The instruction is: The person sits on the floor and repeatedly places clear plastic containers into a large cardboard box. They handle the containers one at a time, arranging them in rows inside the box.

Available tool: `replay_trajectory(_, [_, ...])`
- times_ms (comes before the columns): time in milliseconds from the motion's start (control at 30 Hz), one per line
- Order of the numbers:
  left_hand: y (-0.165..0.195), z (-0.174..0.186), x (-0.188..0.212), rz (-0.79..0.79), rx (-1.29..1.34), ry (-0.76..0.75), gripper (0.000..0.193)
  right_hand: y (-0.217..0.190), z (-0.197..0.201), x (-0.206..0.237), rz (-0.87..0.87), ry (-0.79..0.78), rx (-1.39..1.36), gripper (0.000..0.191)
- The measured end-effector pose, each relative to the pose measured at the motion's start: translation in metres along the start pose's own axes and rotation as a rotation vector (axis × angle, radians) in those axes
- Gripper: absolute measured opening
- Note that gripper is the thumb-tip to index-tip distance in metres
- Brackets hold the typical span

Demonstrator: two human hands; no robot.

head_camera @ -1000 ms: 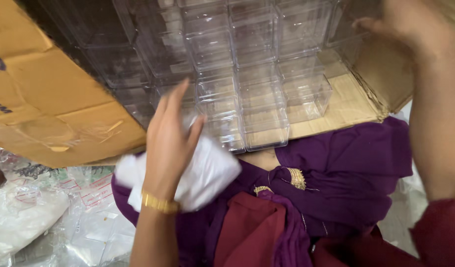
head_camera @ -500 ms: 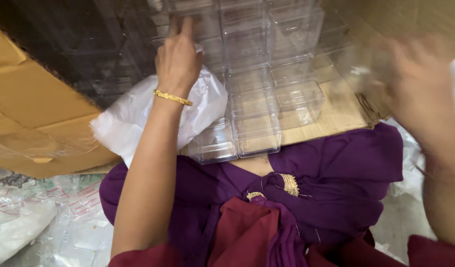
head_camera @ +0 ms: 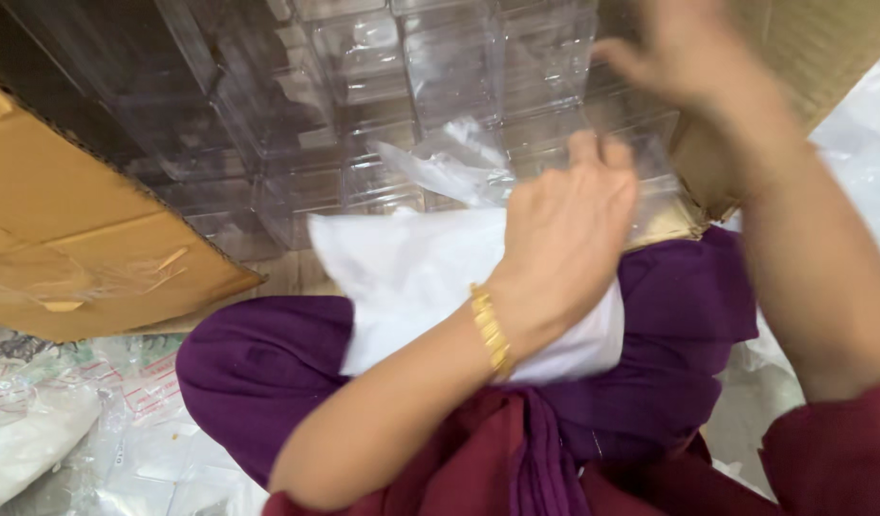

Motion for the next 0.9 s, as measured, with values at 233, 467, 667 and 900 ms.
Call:
replay_trajectory(233, [-0.026,-0.076,0.035,0.071,-0.003,-0.098,0.038,-0.007,-0.006,0.030,0.104,0.107,-0.005,0.056])
replay_trajectory(467, [-0.171,-0.042,-0.032,0.155,-0.224,0.030,0.045,-0.021,0.084,0.072,-0.105,-0.214,0.059,0.062])
replay_trajectory(667, [-0.240,-0.038,-0.066,0.178,-0.240,0.156,0.030,-0.032,0.031,0.103,0.081,-0.131,0.055,0.069])
replay_trajectory(900, [-0.115,0.138,0.039,-0.169,-0.120,0.258,0.028,-0.064,0.112,0.150,-0.260,0.173,-0.485,0.061])
Point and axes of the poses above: each hand's wrist, its own x-axis away from the middle knuckle, its own z-axis out of the back of the hand, y = z × x, the point moved 9 cm from there along -x, towards the middle knuckle, and after that the axes turned 12 degrees about y, right-handed, at the moved point
